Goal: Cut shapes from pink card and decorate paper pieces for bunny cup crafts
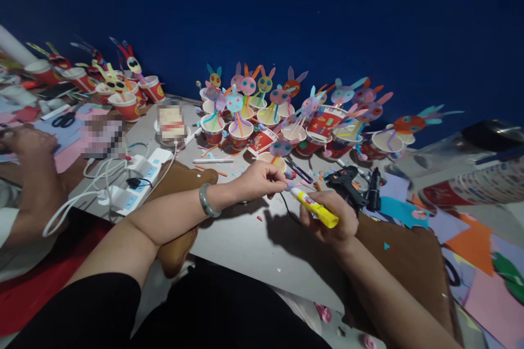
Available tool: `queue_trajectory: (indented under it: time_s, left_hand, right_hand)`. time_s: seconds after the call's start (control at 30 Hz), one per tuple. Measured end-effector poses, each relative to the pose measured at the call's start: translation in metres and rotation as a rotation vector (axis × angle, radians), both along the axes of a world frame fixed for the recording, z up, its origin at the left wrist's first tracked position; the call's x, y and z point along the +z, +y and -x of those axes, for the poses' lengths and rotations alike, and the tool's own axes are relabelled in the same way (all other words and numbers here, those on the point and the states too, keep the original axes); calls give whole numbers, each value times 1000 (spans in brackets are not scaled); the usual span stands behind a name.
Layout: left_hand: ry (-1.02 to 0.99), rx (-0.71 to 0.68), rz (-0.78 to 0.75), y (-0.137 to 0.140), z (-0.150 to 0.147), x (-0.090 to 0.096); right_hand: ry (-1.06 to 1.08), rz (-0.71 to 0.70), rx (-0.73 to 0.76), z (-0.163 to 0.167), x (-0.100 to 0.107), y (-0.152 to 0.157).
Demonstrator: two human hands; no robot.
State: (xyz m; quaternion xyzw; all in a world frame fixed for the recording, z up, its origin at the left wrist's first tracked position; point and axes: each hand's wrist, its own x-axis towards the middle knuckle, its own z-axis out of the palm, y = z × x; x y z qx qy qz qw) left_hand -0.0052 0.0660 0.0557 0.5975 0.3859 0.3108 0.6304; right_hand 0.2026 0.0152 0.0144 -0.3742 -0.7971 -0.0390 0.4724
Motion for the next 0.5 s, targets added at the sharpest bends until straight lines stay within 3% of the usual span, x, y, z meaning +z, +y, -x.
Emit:
queue_trajectory:
  time_s: [0.07, 0.23, 0.37, 0.5]
  left_hand:
    - [-10, -21, -3, 0, 0, -1]
    - [-46, -42, -2, 1, 2, 3]
    - [-102, -47, -56, 11, 18, 16]
    - [-181, 119, -100, 28, 40, 29]
  right_hand:
    - [-30, -36, 29, 1, 1, 0]
    - [-126, -43, -191, -3, 7, 7]
    - [-316, -98, -156, -6, 4, 16]
    - [-596, -81, -171, -2, -3, 21]
